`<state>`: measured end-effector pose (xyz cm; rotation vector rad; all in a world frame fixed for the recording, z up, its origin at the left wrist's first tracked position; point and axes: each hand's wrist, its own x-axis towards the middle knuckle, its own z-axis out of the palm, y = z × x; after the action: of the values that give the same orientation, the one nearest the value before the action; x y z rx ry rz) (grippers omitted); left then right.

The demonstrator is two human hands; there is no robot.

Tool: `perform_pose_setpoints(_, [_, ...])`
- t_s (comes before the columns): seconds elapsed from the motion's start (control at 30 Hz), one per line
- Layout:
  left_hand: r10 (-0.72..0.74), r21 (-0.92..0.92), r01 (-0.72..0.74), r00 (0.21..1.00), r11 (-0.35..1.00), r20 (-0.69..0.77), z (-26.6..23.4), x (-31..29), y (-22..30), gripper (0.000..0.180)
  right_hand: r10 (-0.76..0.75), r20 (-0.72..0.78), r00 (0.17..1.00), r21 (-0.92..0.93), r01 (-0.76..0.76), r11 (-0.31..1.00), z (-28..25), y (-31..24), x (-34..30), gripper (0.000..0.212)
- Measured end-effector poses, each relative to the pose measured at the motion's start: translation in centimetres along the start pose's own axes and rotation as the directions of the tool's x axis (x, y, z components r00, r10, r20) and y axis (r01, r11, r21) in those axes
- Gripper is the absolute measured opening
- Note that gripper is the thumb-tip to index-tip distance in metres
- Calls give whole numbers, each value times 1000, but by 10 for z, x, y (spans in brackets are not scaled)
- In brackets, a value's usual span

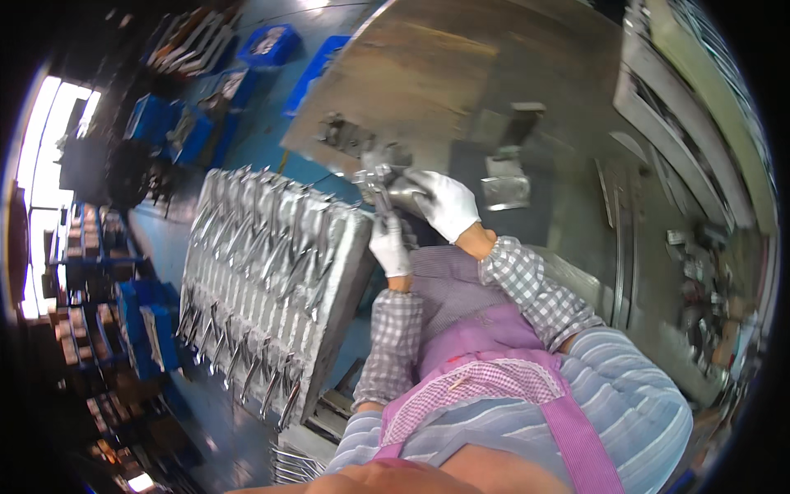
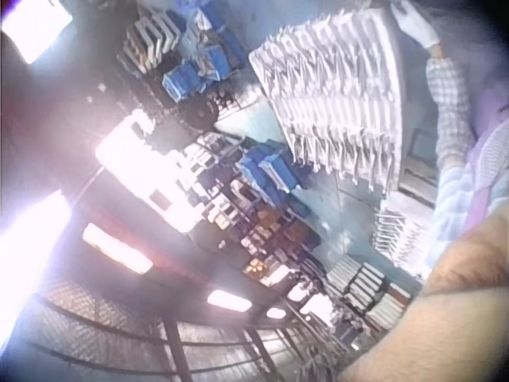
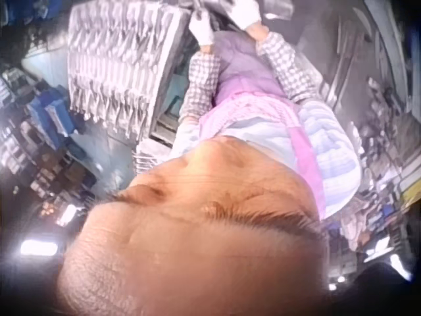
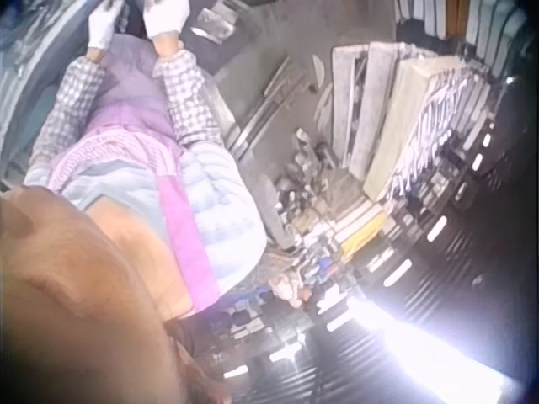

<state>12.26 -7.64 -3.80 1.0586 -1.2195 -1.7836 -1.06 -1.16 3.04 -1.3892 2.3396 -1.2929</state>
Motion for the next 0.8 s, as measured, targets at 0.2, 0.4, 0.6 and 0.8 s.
perform_pose_setpoints(0.2, [-219,302,28,753,953,621,15,-63,16,35,-398,309,864,-26,426,904,-93,37,-57,43])
perform_pose_setpoints(0.4, [-271,488,33,863,872,427,58,-74,-28,34,311,-51,949,286,-284,915,-119,84,-47,28])
perform_pose_setpoints(0.6, [-130,504,-23,955,864,266,110,-50,11,27,294,82,952,26,-297,954,-140,97,-29,36])
perform_pose_setpoints(0.8, [241,560,-358,931,748,273,127,-18,1,24,258,-99,961,116,-246,962,-124,80,-28,34])
